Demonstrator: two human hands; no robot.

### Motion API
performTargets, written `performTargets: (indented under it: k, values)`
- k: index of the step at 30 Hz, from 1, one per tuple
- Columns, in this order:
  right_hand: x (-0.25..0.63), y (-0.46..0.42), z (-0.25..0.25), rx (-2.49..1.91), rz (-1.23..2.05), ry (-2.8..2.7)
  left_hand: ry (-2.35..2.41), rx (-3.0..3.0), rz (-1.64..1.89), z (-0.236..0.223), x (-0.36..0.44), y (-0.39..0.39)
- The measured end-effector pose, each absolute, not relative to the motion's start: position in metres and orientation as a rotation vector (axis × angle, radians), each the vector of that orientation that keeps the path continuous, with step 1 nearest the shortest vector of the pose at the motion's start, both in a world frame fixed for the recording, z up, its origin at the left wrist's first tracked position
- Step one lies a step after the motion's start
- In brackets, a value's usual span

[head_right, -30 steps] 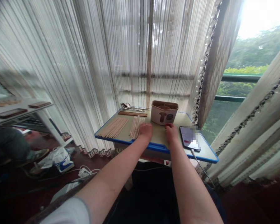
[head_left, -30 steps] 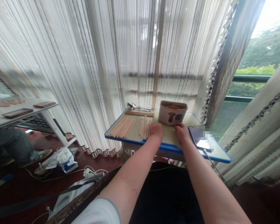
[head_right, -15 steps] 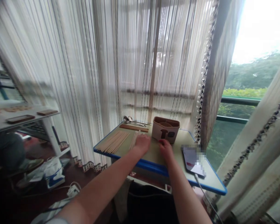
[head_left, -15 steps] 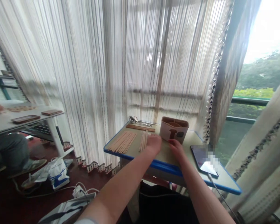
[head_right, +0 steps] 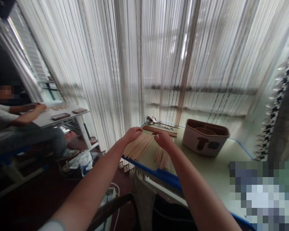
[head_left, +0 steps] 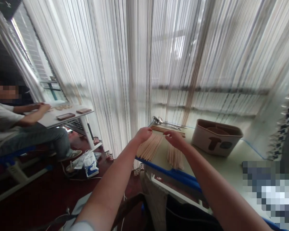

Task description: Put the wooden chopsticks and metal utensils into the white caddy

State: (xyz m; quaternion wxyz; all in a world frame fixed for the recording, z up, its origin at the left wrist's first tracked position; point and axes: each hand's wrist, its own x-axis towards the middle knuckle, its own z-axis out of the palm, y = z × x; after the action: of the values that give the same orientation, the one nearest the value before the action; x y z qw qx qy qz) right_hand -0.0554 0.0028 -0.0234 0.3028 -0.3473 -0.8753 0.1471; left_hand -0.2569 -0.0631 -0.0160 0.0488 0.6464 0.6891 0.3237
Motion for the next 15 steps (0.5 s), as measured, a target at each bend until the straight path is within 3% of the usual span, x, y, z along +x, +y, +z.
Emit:
performTargets:
  k: [7,15]
  values:
    - [-0.090,0.039,-0.034,-0.855,0.232,-2.611,1.849,1.705,1.181,-0.065,-0.293,-0.037]
    - [-0.107,0.079,-0.027,-0.821,0.510,-2.762,1.844,1.942,1.071,-0.068,-0.290,-0.041]
